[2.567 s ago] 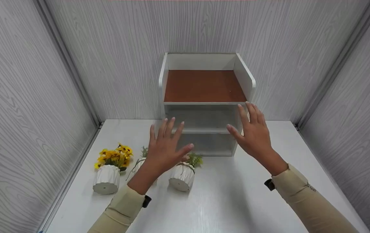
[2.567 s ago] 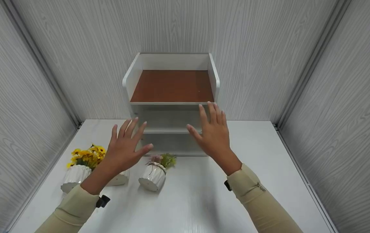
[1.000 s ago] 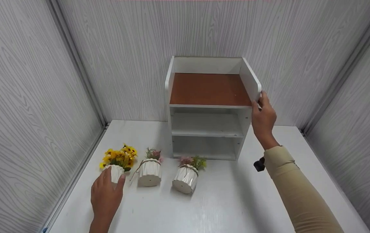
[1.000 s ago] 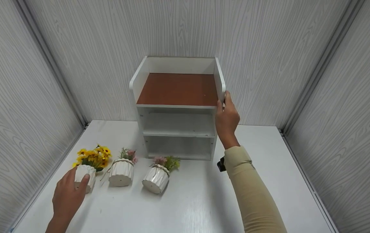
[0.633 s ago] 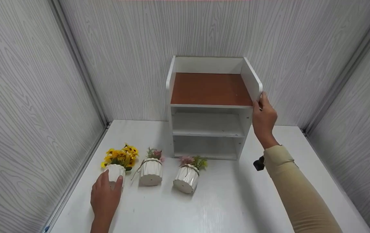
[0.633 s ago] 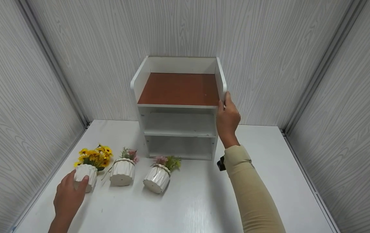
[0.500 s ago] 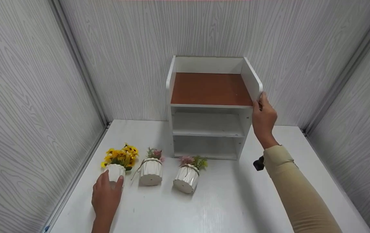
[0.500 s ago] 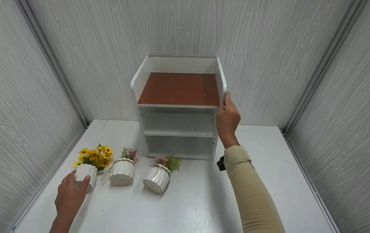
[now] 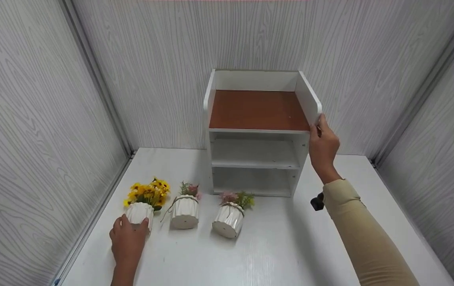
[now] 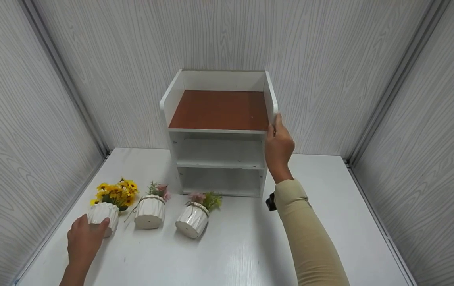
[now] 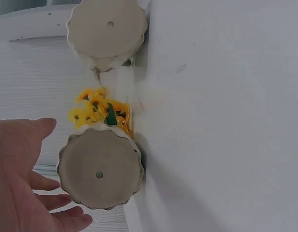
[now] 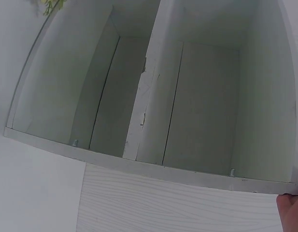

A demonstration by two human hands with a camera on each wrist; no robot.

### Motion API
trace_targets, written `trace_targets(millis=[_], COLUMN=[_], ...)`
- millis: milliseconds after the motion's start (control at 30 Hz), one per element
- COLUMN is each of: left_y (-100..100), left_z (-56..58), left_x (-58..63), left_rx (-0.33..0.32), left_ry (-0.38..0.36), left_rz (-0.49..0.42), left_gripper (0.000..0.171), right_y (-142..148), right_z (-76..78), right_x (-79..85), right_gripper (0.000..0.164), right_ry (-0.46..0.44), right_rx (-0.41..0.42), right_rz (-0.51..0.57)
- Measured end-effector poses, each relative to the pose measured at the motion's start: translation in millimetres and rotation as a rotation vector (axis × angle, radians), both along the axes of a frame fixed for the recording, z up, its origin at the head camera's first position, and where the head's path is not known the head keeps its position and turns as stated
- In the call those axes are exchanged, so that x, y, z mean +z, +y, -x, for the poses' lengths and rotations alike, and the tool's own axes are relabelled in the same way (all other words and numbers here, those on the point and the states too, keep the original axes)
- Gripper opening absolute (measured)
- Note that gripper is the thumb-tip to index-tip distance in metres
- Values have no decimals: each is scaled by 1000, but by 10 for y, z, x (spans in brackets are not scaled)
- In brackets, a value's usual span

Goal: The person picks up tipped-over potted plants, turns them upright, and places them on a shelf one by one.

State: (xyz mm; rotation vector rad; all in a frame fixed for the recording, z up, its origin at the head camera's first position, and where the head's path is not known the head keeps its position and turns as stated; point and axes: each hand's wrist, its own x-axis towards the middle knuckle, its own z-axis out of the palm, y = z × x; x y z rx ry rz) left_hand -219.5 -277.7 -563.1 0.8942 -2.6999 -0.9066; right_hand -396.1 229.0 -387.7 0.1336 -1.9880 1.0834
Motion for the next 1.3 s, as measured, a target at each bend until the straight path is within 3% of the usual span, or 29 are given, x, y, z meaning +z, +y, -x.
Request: trace_targets(millis=[400, 733, 933, 1133, 1300], left_y=[-118, -166, -159, -92, -49], left_z=[31, 94, 63, 18, -37], left_x=[-84, -89, -94, -179, -234], left_rx=[-43, -60, -86, -95, -67], left_ry=[5, -21, 50, 138, 188], left_rz=[39, -25, -17, -9, 68], left_gripper=[89, 92, 90, 86, 81], right_y=[6, -1, 2, 13, -6], right_z=[-10, -7, -18, -24, -8], right_x=[-15, -28, -15, -8, -34], right_gripper=[48, 48, 47, 48, 49], right_ry=[-16, -22, -12, -13, -22], right_rx=[20, 8, 1, -2, 1], right_rz=[15, -3, 0, 4, -4])
